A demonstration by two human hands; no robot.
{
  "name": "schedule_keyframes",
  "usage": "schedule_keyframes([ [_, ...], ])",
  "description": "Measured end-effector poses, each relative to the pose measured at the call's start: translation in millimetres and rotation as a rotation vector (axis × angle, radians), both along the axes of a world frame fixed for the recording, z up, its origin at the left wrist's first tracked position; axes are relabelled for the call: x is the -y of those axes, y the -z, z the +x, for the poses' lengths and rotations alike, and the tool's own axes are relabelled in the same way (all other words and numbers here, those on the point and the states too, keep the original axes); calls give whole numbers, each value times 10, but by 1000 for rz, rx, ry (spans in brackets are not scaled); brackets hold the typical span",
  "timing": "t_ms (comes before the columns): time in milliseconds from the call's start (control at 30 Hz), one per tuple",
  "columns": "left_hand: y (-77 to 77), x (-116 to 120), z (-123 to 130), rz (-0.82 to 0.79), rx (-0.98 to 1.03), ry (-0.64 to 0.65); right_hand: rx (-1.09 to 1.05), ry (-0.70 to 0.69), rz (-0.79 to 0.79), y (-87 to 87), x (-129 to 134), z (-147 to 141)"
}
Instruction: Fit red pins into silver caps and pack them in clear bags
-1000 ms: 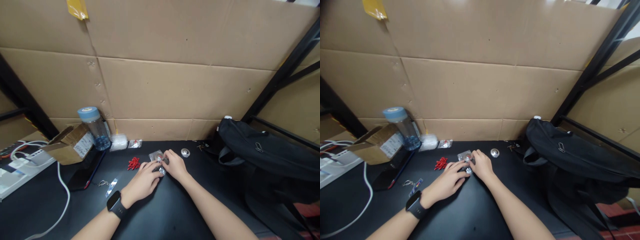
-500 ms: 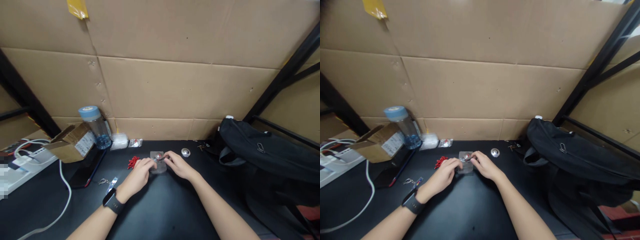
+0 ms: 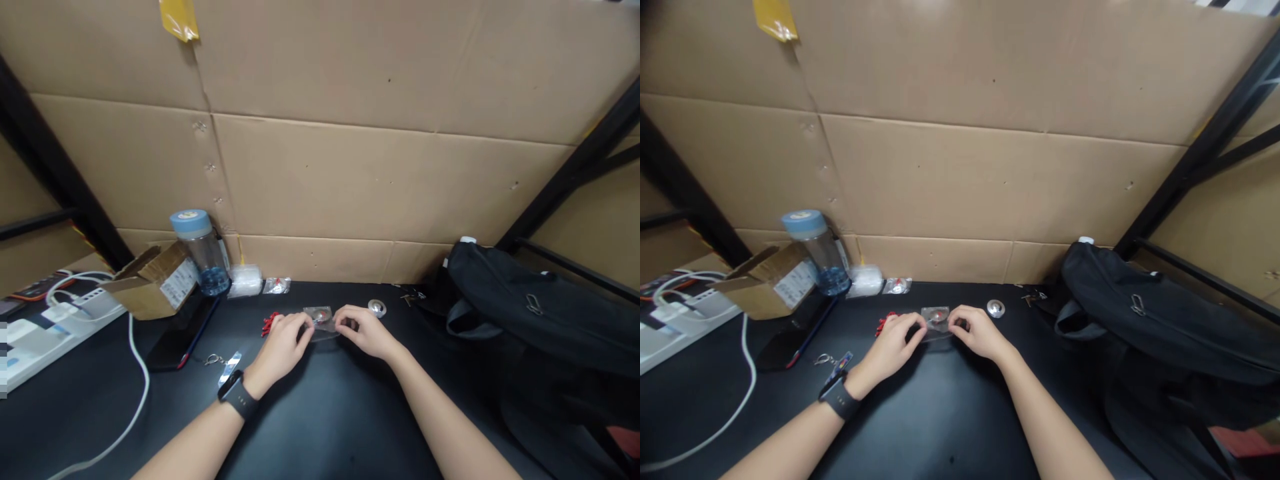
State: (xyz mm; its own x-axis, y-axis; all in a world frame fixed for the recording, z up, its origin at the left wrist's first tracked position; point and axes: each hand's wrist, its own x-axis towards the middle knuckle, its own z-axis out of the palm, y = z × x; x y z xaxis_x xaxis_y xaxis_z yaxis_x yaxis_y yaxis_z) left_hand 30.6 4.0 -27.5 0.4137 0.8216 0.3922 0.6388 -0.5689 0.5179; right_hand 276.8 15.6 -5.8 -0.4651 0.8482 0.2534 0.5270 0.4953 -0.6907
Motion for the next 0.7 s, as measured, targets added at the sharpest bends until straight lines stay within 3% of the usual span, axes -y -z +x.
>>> schedule_keyframes([
  [167, 7, 24, 10, -4, 49, -26, -88, 38, -124, 18, 32, -39],
  [367, 117, -19, 59, -77, 204, -34, -177, 152, -94, 199, 17, -179],
  [567, 138, 1, 66, -3, 40, 26, 2, 93, 29, 196, 11, -172],
  [700, 116, 54, 63, 88, -124, -43, 175, 9, 129, 141, 42, -118],
])
